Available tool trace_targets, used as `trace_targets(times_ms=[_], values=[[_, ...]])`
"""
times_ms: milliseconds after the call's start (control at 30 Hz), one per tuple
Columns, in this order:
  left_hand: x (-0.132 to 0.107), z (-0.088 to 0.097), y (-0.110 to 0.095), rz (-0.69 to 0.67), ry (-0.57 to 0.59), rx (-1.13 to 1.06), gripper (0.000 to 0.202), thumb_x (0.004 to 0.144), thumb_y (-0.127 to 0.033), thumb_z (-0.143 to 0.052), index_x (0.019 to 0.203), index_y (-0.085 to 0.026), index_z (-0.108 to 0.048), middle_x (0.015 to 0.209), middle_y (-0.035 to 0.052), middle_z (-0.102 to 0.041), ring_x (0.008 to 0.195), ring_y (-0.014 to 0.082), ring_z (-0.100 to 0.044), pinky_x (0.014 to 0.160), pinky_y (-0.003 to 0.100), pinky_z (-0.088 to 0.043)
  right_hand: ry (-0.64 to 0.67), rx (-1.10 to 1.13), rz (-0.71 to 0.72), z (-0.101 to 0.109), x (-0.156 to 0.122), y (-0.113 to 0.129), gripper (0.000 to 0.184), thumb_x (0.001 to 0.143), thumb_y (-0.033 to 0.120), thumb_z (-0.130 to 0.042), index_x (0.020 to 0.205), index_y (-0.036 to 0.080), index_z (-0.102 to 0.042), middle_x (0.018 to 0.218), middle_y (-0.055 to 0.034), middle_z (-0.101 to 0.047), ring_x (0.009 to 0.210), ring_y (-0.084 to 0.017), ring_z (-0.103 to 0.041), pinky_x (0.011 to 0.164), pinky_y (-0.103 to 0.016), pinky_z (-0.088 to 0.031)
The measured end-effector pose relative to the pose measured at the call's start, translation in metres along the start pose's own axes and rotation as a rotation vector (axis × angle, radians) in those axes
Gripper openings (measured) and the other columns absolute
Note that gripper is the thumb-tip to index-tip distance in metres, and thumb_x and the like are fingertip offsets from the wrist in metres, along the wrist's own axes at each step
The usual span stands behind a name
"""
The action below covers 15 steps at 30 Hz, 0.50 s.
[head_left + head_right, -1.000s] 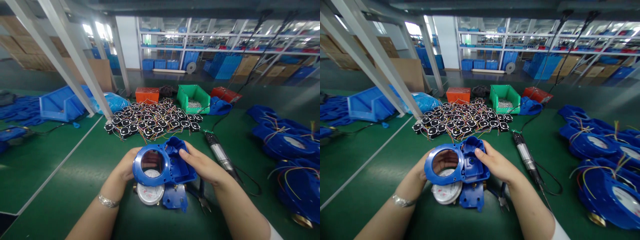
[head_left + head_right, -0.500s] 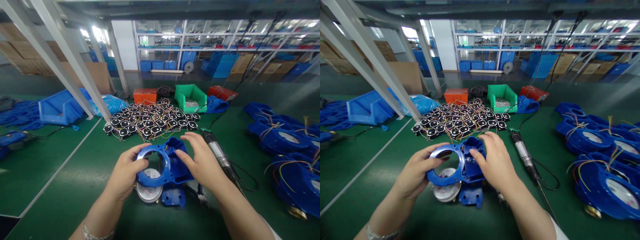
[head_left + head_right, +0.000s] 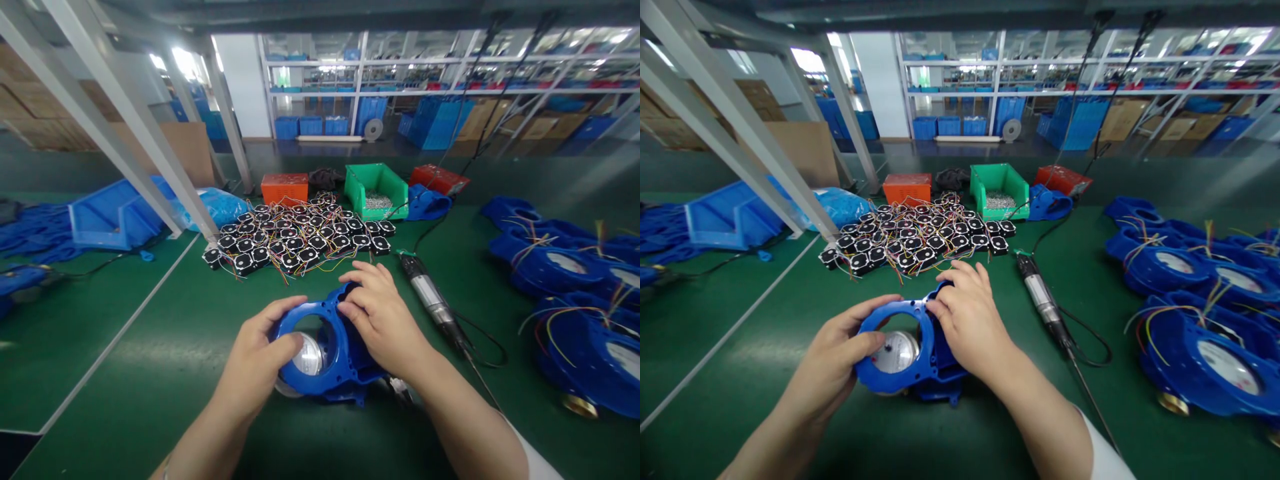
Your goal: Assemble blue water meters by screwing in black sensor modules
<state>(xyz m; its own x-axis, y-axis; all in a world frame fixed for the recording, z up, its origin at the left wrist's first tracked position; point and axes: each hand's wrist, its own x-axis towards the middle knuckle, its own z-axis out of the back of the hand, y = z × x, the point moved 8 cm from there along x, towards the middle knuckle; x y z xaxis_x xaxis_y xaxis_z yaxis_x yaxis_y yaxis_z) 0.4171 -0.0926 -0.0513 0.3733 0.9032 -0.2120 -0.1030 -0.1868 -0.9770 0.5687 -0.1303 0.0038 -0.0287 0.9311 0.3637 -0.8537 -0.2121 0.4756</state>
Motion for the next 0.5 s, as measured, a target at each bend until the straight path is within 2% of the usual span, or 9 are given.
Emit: trace_targets(times_ms=[133, 233, 400, 500], values=[[-0.005, -0.002, 0.01, 0.101, 0.033, -0.12, 0.045, 0.059, -0.016, -0.058, 0.103, -0.02, -0.06, 0.091, 0.0004, -0.066, 0.073, 0.0167, -0.056, 0.062, 0.024, -0.043, -0.083, 0.02, 0.046, 0.009, -0.001, 0.002, 0.022, 0.084, 0.022, -0.045, 0.067, 0.012, -0.055, 0.102, -0.0048, -0.049, 0.112, -0.02, -0.034, 0.099, -0.043, -0.027], [-0.007, -0.004, 0.018, 0.178, 0.051, -0.19, 0.047, 0.055, -0.015, -0.059, 0.102, -0.017, -0.06, 0.085, 0.0018, -0.067, 0.07, 0.0168, -0.057, 0.061, 0.024, -0.044, -0.133, 0.022, 0.033, 0.011, -0.001, 0.0, 0.023, 0.083, 0.02, -0.045, 0.064, 0.011, -0.054, 0.094, -0.0061, -0.049, 0.101, -0.018, -0.039, 0.09, -0.035, -0.034], [0.001, -0.006, 0.019, 0.247, 0.039, -0.281, 0.048, 0.048, -0.013, -0.057, 0.096, -0.012, -0.062, 0.07, 0.0025, -0.065, 0.069, 0.0191, -0.058, 0.059, 0.024, -0.043, -0.091, 0.062, -0.106, 0.004, 0.0, -0.01, 0.025, 0.084, 0.019, -0.045, 0.061, 0.009, -0.05, 0.085, -0.0049, -0.048, 0.083, -0.012, -0.044, 0.075, -0.026, -0.037], [0.002, -0.004, 0.006, 0.176, 0.018, -0.172, 0.046, 0.049, -0.014, -0.057, 0.094, -0.015, -0.065, 0.074, 0.0035, -0.066, 0.074, 0.0214, -0.059, 0.062, 0.027, -0.044, -0.03, 0.051, -0.159, 0.002, -0.001, -0.01, 0.023, 0.084, 0.019, -0.046, 0.063, 0.01, -0.053, 0.086, -0.0045, -0.047, 0.083, -0.011, -0.044, 0.074, -0.025, -0.036]])
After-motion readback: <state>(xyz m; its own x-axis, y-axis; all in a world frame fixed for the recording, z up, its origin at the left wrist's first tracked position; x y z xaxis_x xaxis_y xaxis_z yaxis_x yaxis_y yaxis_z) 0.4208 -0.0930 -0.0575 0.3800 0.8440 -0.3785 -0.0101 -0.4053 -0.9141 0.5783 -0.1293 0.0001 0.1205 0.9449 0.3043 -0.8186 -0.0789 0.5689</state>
